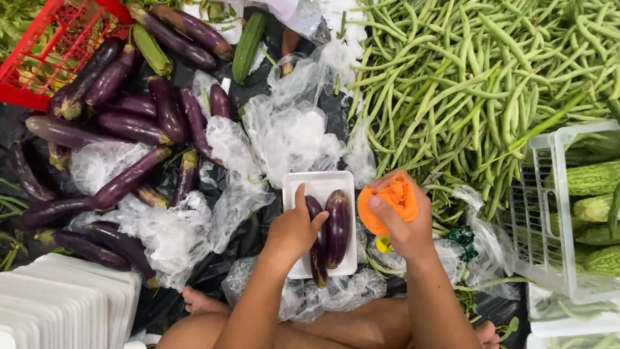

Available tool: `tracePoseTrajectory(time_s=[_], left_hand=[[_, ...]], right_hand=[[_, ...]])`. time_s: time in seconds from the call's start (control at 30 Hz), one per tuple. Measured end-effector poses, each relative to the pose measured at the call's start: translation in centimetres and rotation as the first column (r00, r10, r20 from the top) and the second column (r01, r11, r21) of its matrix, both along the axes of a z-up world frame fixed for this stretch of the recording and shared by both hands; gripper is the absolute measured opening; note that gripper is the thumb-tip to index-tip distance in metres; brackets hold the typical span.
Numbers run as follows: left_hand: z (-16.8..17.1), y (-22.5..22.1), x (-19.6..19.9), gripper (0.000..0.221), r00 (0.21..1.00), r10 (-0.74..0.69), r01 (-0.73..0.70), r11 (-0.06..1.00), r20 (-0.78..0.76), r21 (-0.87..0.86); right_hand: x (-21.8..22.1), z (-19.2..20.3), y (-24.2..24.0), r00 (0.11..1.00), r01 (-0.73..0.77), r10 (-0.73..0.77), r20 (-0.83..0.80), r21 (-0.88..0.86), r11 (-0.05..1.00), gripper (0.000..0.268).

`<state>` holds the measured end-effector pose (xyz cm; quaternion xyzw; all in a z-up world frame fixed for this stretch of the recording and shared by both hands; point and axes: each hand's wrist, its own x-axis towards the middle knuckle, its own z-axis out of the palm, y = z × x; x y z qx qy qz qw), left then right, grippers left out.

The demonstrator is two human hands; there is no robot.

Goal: The person wipes eggplants and styrofoam trays with a cloth, places eggplants into the trays, and wraps the filled trays with plastic film.

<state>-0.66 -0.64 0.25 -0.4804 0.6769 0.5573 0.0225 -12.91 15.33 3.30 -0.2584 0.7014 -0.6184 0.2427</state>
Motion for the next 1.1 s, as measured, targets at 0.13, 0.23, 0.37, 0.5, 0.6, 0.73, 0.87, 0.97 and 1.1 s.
tracePoseTrajectory(time_s=[0.13,0.23,0.37,0.5,0.6,0.73,0.87,0.97,1.1], left_hand=[[-0.4,-0.2,0.6,0.054,0.986,-0.149,0.153,0.987,0.081,-0.056],[-0.8,-0.3,0.8,0.059,0.943,-0.288,0.307,0.947,0.167,-0.097],[-1.3,-0.3,0.9,0.065,0.832,-0.462,0.518,0.845,0.306,-0.132],[-0.1,-0.7,0.3,0.073,0.776,-0.511,0.586,0.801,0.369,-0.123],[0.7,-0.8,0.2,0.072,0.82,-0.485,0.547,0.819,0.304,-0.172],[-0.6,-0.8,0.4,0.073,0.816,-0.49,0.552,0.818,0.309,-0.161],[-1.6,-0.6,0.7,0.078,0.789,-0.528,0.586,0.8,0.314,-0.129],[-0.5,-0.6,0.4,0.085,0.766,-0.556,0.609,0.788,0.321,-0.087],[1.2,-0.4,0.0,0.089,0.751,-0.594,0.615,0.788,0.286,0.022]], right_hand=[[0.1,0.2,0.1,1.0,0.029,-0.029,0.008,-0.004,1.0,0.02],[0.0,0.3,0.0,0.998,0.058,-0.058,0.016,-0.005,0.998,0.02],[0.2,0.4,-0.1,0.995,0.093,-0.093,0.032,-0.009,0.996,0.019],[0.5,0.4,-0.2,0.994,0.108,-0.108,0.03,0.003,0.994,0.02],[0.3,0.5,-0.1,0.995,0.098,-0.098,0.027,0.018,0.995,0.02],[0.4,0.2,-0.1,0.995,0.095,-0.096,0.015,0.03,0.995,0.021],[0.5,0.2,-0.2,0.996,0.092,-0.092,0.008,0.039,0.995,0.023],[0.5,0.4,-0.3,0.996,0.093,-0.093,0.011,0.043,0.995,0.023],[0.6,0.5,-0.6,0.996,0.091,-0.091,0.022,0.02,0.996,0.022]])
